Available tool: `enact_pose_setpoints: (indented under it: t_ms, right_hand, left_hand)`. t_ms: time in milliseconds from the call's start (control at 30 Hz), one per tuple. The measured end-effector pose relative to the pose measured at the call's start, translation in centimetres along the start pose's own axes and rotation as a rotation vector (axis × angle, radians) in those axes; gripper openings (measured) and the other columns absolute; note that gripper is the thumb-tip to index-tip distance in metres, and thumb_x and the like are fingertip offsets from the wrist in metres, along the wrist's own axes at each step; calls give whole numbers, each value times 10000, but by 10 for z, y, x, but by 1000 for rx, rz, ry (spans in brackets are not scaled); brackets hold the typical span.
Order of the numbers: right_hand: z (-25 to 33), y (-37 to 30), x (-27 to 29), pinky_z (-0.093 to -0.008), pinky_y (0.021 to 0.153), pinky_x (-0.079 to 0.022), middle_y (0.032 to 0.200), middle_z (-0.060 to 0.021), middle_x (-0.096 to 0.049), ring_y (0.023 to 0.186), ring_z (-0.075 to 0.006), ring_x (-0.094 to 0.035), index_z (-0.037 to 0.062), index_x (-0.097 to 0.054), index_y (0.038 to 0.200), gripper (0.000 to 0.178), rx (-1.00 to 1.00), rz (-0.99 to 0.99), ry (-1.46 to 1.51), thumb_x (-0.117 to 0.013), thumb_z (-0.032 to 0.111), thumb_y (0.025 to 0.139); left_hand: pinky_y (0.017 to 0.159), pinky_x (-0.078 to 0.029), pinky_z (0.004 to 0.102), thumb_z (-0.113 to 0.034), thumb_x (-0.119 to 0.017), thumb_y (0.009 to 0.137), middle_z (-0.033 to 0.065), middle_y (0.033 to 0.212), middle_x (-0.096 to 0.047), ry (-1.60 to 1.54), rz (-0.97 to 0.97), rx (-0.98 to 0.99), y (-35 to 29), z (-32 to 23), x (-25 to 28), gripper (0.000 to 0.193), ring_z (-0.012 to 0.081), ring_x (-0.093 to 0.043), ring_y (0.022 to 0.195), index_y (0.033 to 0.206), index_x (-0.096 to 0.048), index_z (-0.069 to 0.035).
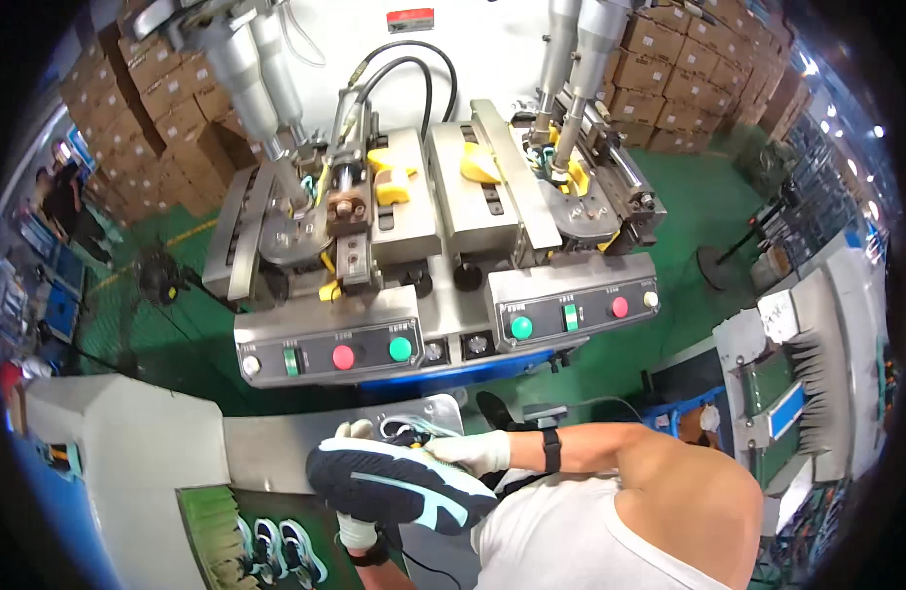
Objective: Operating a heat-setting and sole-pressing machine in a shoe factory.
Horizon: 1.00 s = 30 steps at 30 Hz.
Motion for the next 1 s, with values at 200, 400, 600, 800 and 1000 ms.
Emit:
enact_pose_setpoints:
  t_ms: [200, 400, 600, 800, 1000]
  right_hand:
    - [131, -66, 9, -307, 990, -522, 1298, -74, -649, 1139, -130, -634, 6, -500, 1417, 757, 360, 86, -164, -811, 406, 855]
    - [203, -141, 70, -358, 1101, -435, 1364, -95, -614, 1236, -219, -596, 6, -437, 1481, 836, 648, 13, -147, -835, 304, 808]
    - [235, -161, 63, -437, 1071, -490, 1361, -127, -628, 1230, -279, -620, 20, -497, 1442, 729, 829, -83, 0, -801, 328, 855]
    - [216, -167, 49, -433, 1059, -490, 1345, -123, -627, 1220, -290, -609, 10, -475, 1453, 752, 935, -208, -86, -767, 366, 858]
    - [184, -149, 50, -435, 969, -561, 1266, -176, -663, 1100, -300, -681, -24, -474, 1429, 625, 823, -204, 72, -676, 259, 910]
  left_hand:
    - [871, -567, 311, 7, -620, 917, 144, 1174, -672, 305, -94, 74, 83, 5, -43, 520, 209, -679, 1028, 1416, -479, 49]
    - [984, -531, 330, -19, -635, 957, 161, 1275, -646, 360, -25, 87, 111, 39, -80, 502, 213, -653, 1150, 1431, -473, 27]
    - [975, -537, 318, -52, -671, 952, 144, 1247, -664, 344, -21, 72, 119, 48, -90, 466, 199, -678, 1116, 1389, -523, 11]
    - [1013, -512, 328, -71, -623, 986, 153, 1282, -648, 335, -48, 73, 89, 45, -65, 471, 212, -645, 1175, 1421, -475, 36]
    - [931, -523, 301, -104, -653, 991, 108, 1140, -711, 266, -238, 124, 41, 53, -37, 361, 161, -657, 1057, 1333, -592, -8]
Point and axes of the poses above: each hand's wrist, its own y-axis towards the middle knuckle, its own x-axis out of the back of the hand, z = x × y, the point moved 8 cm from there along y, towards the middle knuckle
